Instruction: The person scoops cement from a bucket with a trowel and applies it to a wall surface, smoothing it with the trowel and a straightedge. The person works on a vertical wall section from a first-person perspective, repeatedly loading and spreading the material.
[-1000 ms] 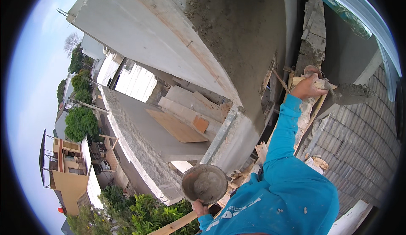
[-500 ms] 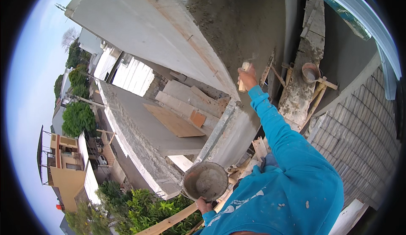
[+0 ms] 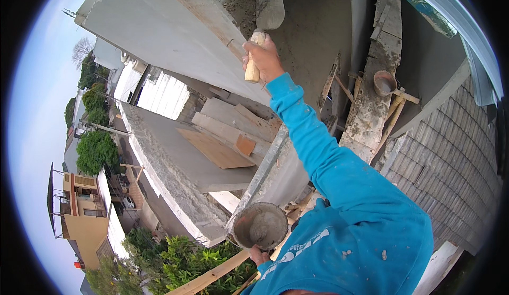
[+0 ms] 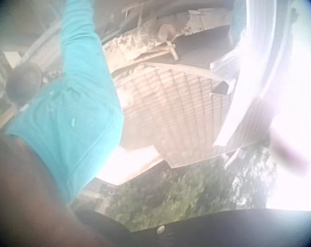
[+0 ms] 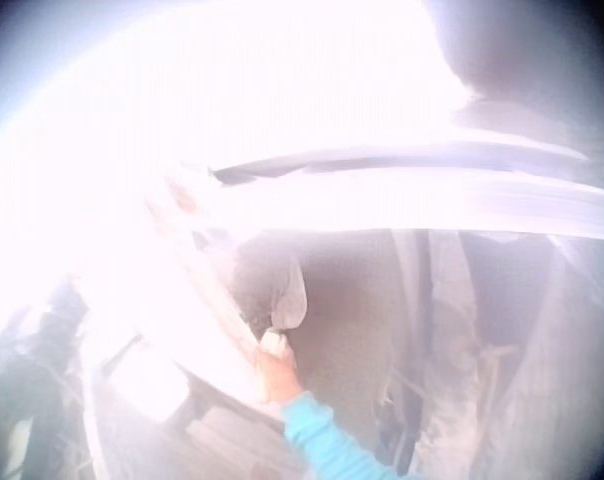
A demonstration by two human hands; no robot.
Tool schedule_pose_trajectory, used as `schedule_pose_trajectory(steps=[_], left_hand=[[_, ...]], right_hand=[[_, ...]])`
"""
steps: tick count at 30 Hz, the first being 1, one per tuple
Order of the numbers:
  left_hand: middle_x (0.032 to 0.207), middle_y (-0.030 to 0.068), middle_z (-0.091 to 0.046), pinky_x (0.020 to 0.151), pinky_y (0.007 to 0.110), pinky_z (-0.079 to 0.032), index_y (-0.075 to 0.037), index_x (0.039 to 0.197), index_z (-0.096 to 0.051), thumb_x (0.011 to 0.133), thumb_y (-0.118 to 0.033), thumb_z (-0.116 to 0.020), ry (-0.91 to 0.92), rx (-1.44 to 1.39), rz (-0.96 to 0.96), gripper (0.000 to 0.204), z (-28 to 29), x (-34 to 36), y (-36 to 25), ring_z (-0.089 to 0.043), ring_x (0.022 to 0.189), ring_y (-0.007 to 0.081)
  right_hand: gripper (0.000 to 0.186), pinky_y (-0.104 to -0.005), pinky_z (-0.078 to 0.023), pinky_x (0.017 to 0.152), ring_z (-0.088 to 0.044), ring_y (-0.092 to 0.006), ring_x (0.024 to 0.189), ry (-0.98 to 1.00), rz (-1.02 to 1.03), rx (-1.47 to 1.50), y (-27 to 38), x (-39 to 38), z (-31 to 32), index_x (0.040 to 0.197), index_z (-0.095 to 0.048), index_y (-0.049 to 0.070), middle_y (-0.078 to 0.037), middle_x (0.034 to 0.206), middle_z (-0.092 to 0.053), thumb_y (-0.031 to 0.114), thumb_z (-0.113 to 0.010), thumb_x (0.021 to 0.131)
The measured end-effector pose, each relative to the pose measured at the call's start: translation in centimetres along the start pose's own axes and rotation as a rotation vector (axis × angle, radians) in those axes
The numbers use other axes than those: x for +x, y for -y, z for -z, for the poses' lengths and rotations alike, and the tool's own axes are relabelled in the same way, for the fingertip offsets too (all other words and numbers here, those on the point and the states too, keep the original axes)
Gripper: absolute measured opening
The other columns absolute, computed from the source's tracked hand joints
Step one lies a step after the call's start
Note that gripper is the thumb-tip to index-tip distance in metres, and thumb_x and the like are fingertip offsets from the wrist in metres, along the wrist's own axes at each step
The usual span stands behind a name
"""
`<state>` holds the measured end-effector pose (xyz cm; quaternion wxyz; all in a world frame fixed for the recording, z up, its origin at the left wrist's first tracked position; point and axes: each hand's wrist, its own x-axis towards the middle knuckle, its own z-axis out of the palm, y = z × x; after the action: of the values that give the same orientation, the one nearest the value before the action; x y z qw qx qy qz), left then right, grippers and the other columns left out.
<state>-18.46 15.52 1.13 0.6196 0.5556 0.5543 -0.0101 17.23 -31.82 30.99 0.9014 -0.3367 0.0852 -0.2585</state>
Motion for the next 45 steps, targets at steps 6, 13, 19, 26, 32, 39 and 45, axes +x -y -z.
schedule_pose_trajectory(steps=[6,13,19,26,32,39,45], left_hand=[[0.083,0.0117,-0.057,0.057,0.043,-0.054,0.003,0.087,-0.053,0.065,-0.002,-0.055,0.013,0.057,-0.072,0.023,-0.8,1.0,-1.3,-0.058,0.066,0.0279],[0.085,0.0165,-0.057,0.066,0.049,-0.056,0.005,0.089,-0.051,0.065,0.004,-0.048,0.125,-0.100,0.020,0.024,-0.9,2.0,-3.1,-0.061,0.070,0.0349],[0.093,0.0168,-0.058,0.066,0.050,-0.055,0.005,0.096,-0.050,0.065,0.006,-0.046,0.180,-0.019,0.031,0.031,-0.9,3.4,-4.5,-0.062,0.079,0.0341],[0.103,0.0186,-0.057,0.069,0.049,-0.055,0.006,0.104,-0.052,0.063,0.009,-0.044,0.199,0.019,-0.163,0.042,-3.7,1.0,-5.8,-0.062,0.086,0.0351],[0.095,0.0141,-0.055,0.068,0.041,-0.054,0.002,0.104,-0.050,0.064,0.008,-0.046,0.285,0.008,-0.167,0.041,-7.6,2.3,-4.6,-0.059,0.082,0.0293],[0.096,0.0050,-0.055,0.070,0.027,-0.040,0.003,0.109,-0.051,0.066,0.008,-0.050,0.406,0.076,-0.204,0.044,-14.6,3.8,-2.1,-0.048,0.079,0.0191],[0.100,0.0055,-0.057,0.071,0.029,-0.042,0.003,0.118,-0.052,0.068,0.007,-0.051,0.437,0.102,-0.142,0.050,-19.9,1.0,0.2,-0.051,0.082,0.0195]], right_hand=[[0.016,-0.0248,-0.044,0.043,-0.048,-0.0081,0.056,0.525,-0.296,0.661,1.5,-6.3,4.2,0.104,-0.047,0.002,-0.002,0.078,-0.047,0.009,-0.055,0.091],[0.022,-0.0264,-0.043,0.044,-0.048,-0.0107,0.057,-0.050,0.176,0.339,6.2,-14.7,17.4,0.107,-0.046,0.008,-0.002,0.076,-0.046,0.009,-0.059,0.089],[0.037,-0.0388,-0.051,0.056,-0.059,-0.0231,0.068,-1.099,0.867,-0.281,6.3,-15.7,26.2,0.114,-0.039,0.004,-0.013,0.086,-0.055,0.007,-0.064,0.086],[0.042,-0.0508,-0.051,0.074,-0.062,-0.0433,0.091,0.235,-0.076,-1.841,-10.7,-19.1,30.6,0.111,-0.045,0.010,-0.021,0.111,-0.061,0.008,-0.066,0.075],[0.053,-0.0512,-0.049,0.075,-0.062,-0.0442,0.091,0.249,-0.208,-1.542,-11.7,-28.8,29.4,0.122,-0.045,0.006,-0.024,0.096,-0.065,0.013,-0.068,0.074],[0.063,-0.0521,-0.050,0.077,-0.063,-0.0449,0.088,0.283,-0.392,-1.591,-8.2,-33.0,30.4,0.130,-0.047,0.010,-0.025,0.091,-0.065,0.022,-0.069,0.073],[0.055,-0.0509,-0.051,0.083,-0.064,-0.0449,0.093,-0.037,-0.667,-1.682,-4.8,-33.5,35.6,0.125,-0.050,0.005,-0.027,0.097,-0.066,0.027,-0.067,0.078]])
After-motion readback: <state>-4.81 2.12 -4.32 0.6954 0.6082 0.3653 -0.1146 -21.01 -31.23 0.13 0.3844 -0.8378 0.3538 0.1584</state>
